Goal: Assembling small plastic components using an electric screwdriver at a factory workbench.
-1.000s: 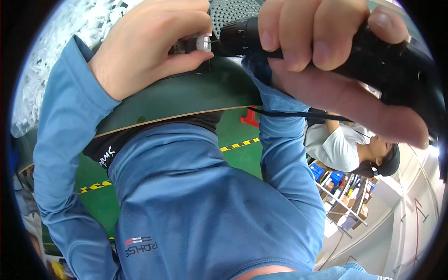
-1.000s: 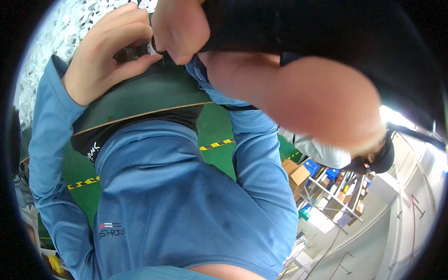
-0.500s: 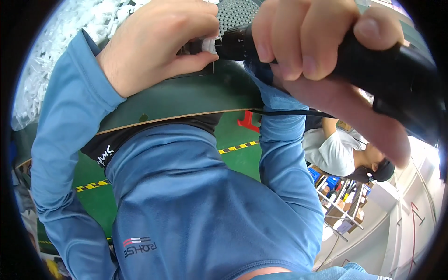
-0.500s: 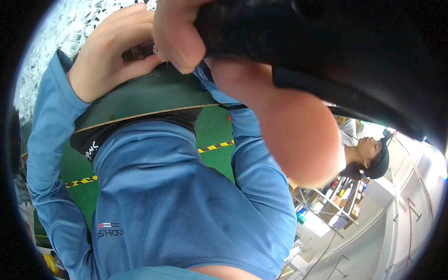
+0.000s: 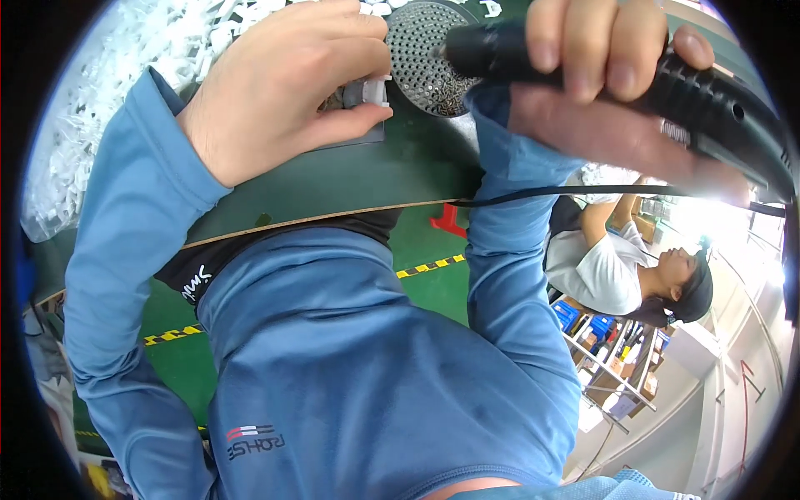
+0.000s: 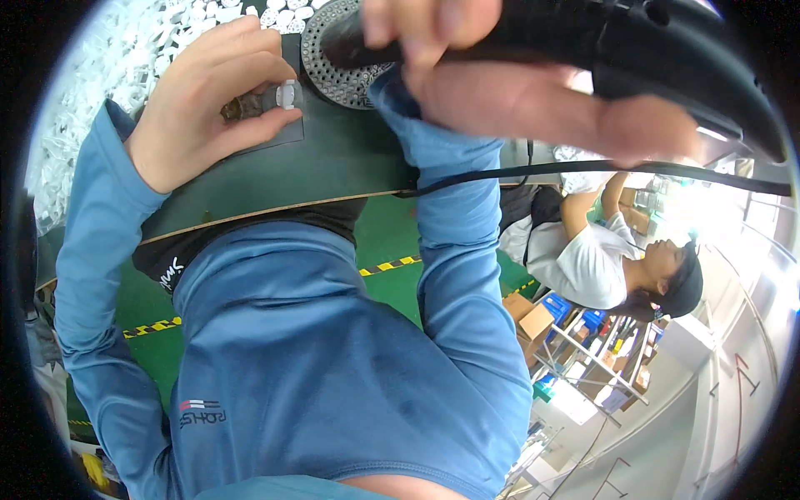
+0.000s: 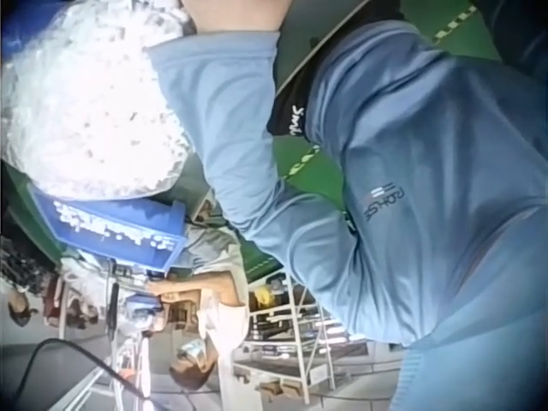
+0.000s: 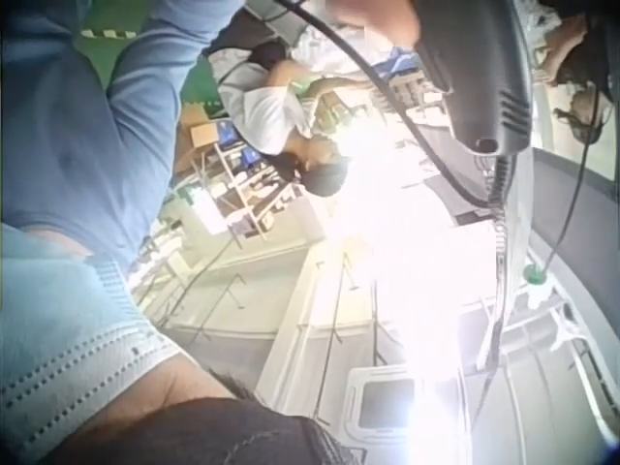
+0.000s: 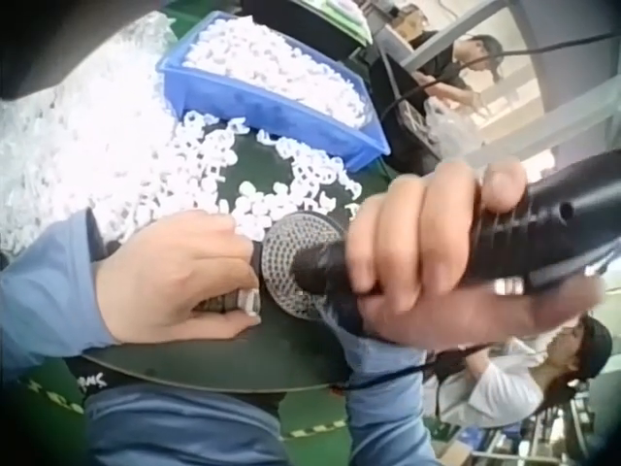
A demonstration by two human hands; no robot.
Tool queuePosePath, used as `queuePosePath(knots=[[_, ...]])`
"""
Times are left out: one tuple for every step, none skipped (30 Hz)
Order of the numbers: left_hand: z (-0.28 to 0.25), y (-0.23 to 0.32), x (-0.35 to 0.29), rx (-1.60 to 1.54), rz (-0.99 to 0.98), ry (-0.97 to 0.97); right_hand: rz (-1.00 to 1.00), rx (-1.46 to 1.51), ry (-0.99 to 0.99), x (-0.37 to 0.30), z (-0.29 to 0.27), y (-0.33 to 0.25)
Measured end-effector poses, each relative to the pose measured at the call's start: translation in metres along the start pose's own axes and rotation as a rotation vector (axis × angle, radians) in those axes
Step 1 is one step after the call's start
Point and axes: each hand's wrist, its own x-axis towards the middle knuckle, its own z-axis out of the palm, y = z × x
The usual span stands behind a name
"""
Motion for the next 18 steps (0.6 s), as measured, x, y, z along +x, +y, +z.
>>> queuePosePath(knots=[[0.000, 0.001, 0.000, 0.017, -0.012, -0.015, 0.012, -0.190, 0.000, 0.004, -0.012, -0.006], [0.001, 0.002, 0.000, 0.034, -0.023, -0.030, -0.095, -0.036, 0.176, -0.001, -0.018, 0.006], [0.001, 0.002, 0.000, 0.033, -0.020, -0.032, -0.070, -0.318, 0.158, 0.002, -0.023, 0.010], [0.002, 0.001, -0.002, 0.046, -0.017, -0.017, -0.060, -0.306, 0.228, -0.001, -0.028, 0.016], [0.003, 0.001, -0.002, 0.058, -0.014, -0.002, -0.062, -0.309, 0.230, -0.003, -0.032, 0.020], [0.003, 0.001, -0.003, 0.059, -0.014, -0.002, -0.062, -0.241, 0.253, -0.003, -0.032, 0.026], [0.003, 0.001, -0.004, 0.070, -0.006, 0.010, -0.062, -0.173, 0.276, -0.003, -0.032, 0.031], [0.002, 0.001, -0.005, 0.081, 0.001, 0.021, -0.062, -0.104, 0.299, -0.003, -0.031, 0.036], [0.003, 0.001, -0.005, 0.078, 0.002, 0.022, -0.060, -0.040, 0.322, -0.004, -0.030, 0.038], [0.004, 0.001, -0.005, 0.080, 0.009, 0.024, -0.058, 0.025, 0.345, -0.005, -0.030, 0.040], [0.004, 0.001, -0.004, 0.083, 0.015, 0.025, -0.056, 0.024, 0.345, -0.005, -0.029, 0.040], [0.004, 0.001, -0.005, 0.085, 0.013, 0.026, -0.062, 0.074, 0.354, -0.004, -0.027, 0.040], [0.003, 0.001, -0.005, 0.082, 0.013, 0.026, -0.068, 0.125, 0.363, -0.004, -0.025, 0.040], [0.003, 0.001, -0.005, 0.078, 0.013, 0.027, -0.067, 0.128, 0.362, -0.003, -0.022, 0.041], [0.003, 0.001, -0.005, 0.077, 0.014, 0.027, -0.075, 0.212, 0.383, -0.003, -0.019, 0.040], [0.003, 0.001, -0.004, 0.076, 0.021, 0.031, -0.084, 0.296, 0.402, -0.002, -0.017, 0.040], [0.004, 0.001, -0.004, 0.076, 0.028, 0.034, -0.083, 0.294, 0.403, -0.002, -0.016, 0.039], [0.004, 0.001, -0.004, 0.076, 0.027, 0.034, -0.083, 0.305, 0.407, -0.002, -0.016, 0.039]])
